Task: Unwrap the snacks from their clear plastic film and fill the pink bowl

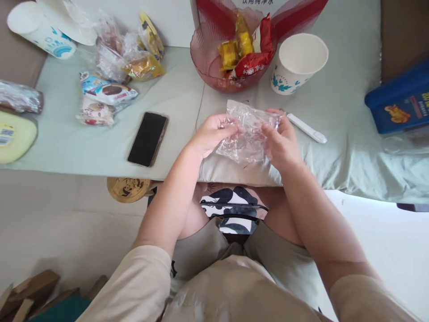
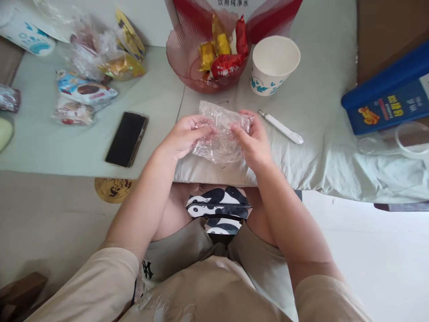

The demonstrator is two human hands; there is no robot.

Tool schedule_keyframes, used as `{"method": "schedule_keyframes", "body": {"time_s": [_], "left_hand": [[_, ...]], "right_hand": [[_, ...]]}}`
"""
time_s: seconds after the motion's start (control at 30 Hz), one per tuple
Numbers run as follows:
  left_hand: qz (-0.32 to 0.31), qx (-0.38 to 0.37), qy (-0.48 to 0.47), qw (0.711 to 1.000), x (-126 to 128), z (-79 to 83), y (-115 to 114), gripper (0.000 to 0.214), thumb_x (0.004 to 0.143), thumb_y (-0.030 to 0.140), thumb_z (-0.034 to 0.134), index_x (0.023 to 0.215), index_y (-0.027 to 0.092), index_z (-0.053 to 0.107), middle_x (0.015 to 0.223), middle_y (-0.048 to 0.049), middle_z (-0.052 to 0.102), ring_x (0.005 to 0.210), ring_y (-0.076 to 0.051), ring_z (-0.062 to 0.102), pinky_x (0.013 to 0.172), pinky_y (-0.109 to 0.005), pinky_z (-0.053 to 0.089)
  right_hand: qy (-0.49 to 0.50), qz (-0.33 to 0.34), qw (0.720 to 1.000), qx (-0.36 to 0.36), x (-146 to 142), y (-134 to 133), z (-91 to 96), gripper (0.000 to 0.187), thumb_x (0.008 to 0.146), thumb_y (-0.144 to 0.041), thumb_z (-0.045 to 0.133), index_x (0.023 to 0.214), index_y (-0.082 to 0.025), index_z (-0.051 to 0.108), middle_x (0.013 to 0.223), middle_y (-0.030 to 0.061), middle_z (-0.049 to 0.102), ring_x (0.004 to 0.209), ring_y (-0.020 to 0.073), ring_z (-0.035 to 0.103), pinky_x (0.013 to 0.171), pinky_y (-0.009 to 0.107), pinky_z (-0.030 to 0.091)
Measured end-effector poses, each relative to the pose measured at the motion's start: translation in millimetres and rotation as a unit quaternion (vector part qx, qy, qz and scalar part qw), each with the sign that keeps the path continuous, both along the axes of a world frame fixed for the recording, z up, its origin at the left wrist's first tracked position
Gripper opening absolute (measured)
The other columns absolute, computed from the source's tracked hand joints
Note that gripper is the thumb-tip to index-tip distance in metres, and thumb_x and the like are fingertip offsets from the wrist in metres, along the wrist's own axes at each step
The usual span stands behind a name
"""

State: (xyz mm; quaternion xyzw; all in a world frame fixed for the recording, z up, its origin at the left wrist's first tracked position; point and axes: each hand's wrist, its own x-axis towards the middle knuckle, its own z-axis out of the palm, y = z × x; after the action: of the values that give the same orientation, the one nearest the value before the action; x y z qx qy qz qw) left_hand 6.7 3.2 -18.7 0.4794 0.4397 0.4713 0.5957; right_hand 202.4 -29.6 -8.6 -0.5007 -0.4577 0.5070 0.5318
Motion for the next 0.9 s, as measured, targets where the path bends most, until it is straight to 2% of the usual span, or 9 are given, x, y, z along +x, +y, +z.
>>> {"method": "schedule_keyframes", "body": {"time_s": [0.1, 0.17, 0.33, 0.43, 0.5, 0.6, 0.7, 0.8, 0.9], "left_hand": [[0.015, -0.031, -0.020, 0.999, -1.8, 2.6, 1.8, 0.020, 0.082, 0.025, 0.078, 0.098, 0.020, 0.066, 0.097, -0.0059, 0.077, 0.096, -0.024, 0.077, 0.085, -0.041, 0.064], [0.021, -0.052, -0.043, 0.997, -3.1, 5.3, 2.3, 0.017, 0.083, 0.019, 0.076, 0.097, 0.019, 0.066, 0.096, -0.0053, 0.077, 0.098, -0.025, 0.076, 0.088, -0.043, 0.063], [-0.046, -0.074, -0.053, 0.995, -7.5, 11.6, -1.5, 0.022, 0.078, 0.017, 0.079, 0.096, 0.020, 0.067, 0.086, -0.0042, 0.076, 0.090, -0.025, 0.077, 0.086, -0.042, 0.063], [-0.077, -0.076, -0.051, 0.993, -9.7, 14.0, -2.4, 0.029, 0.073, 0.024, 0.085, 0.096, 0.021, 0.067, 0.083, -0.0035, 0.075, 0.087, -0.025, 0.077, 0.084, -0.041, 0.062], [-0.059, -0.076, -0.060, 0.994, -9.4, 14.6, -0.9, 0.034, 0.072, 0.032, 0.087, 0.098, 0.022, 0.067, 0.083, -0.0031, 0.074, 0.091, -0.026, 0.077, 0.085, -0.042, 0.062], [-0.001, -0.068, -0.075, 0.995, -6.0, 13.5, 3.7, 0.036, 0.074, 0.040, 0.086, 0.096, 0.021, 0.066, 0.079, -0.0026, 0.071, 0.093, -0.026, 0.076, 0.086, -0.043, 0.061], [0.044, -0.048, -0.055, 0.996, -3.4, 10.9, 9.1, 0.031, 0.075, 0.038, 0.086, 0.085, 0.019, 0.064, 0.071, -0.0004, 0.067, 0.083, -0.021, 0.074, 0.078, -0.035, 0.060], [0.090, -0.023, -0.039, 0.995, -4.9, 10.1, 13.6, 0.030, 0.077, 0.041, 0.084, 0.078, 0.021, 0.061, 0.066, 0.0021, 0.065, 0.070, -0.015, 0.070, 0.064, -0.025, 0.056], [0.122, -0.006, -0.053, 0.991, -7.6, 12.6, 14.6, 0.032, 0.078, 0.046, 0.082, 0.078, 0.023, 0.060, 0.065, 0.0031, 0.064, 0.066, -0.013, 0.069, 0.059, -0.022, 0.053]], "right_hand": [[-0.009, 0.071, 0.996, -0.052, -1.9, -2.0, -2.2, 0.042, 0.073, -0.057, 0.079, 0.090, -0.023, 0.062, 0.077, 0.0010, 0.065, 0.071, 0.0176, 0.063, 0.065, 0.033, 0.053], [-0.024, 0.074, 0.995, -0.061, -2.3, -2.9, -2.4, 0.041, 0.076, -0.059, 0.076, 0.088, -0.023, 0.063, 0.076, 0.0017, 0.065, 0.071, 0.0181, 0.064, 0.064, 0.033, 0.053], [-0.035, -0.039, 0.998, 0.024, 2.5, 0.1, -1.2, 0.046, 0.083, -0.068, 0.065, 0.110, -0.031, 0.061, 0.099, 0.0034, 0.066, 0.085, 0.0191, 0.066, 0.066, 0.032, 0.053], [-0.058, -0.070, 0.995, 0.051, 6.5, 2.3, -0.7, 0.039, 0.085, -0.065, 0.063, 0.101, -0.029, 0.062, 0.086, 0.0014, 0.062, 0.075, 0.0160, 0.061, 0.064, 0.030, 0.049], [-0.081, -0.064, 0.994, 0.047, 7.7, 2.0, 0.9, 0.037, 0.085, -0.063, 0.065, 0.090, -0.026, 0.063, 0.075, -0.0006, 0.057, 0.068, 0.0143, 0.056, 0.063, 0.030, 0.047], [-0.109, -0.041, 0.992, 0.042, 7.3, -0.7, 5.2, 0.037, 0.082, -0.061, 0.069, 0.083, -0.024, 0.063, 0.069, -0.0018, 0.055, 0.064, 0.0132, 0.052, 0.062, 0.030, 0.046], [-0.124, -0.031, 0.991, 0.051, 6.9, -2.3, 7.7, 0.037, 0.081, -0.060, 0.070, 0.081, -0.024, 0.063, 0.070, -0.0017, 0.056, 0.064, 0.0129, 0.052, 0.062, 0.030, 0.045], [-0.114, -0.052, 0.991, 0.051, 8.5, -0.3, 4.6, 0.035, 0.085, -0.058, 0.068, 0.081, -0.024, 0.060, 0.070, -0.0016, 0.056, 0.064, 0.0126, 0.054, 0.063, 0.030, 0.047], [-0.080, -0.099, 0.992, 0.028, 10.9, 3.0, -0.2, 0.036, 0.089, -0.060, 0.061, 0.084, -0.025, 0.057, 0.075, -0.0012, 0.056, 0.069, 0.0129, 0.058, 0.066, 0.029, 0.051]]}}
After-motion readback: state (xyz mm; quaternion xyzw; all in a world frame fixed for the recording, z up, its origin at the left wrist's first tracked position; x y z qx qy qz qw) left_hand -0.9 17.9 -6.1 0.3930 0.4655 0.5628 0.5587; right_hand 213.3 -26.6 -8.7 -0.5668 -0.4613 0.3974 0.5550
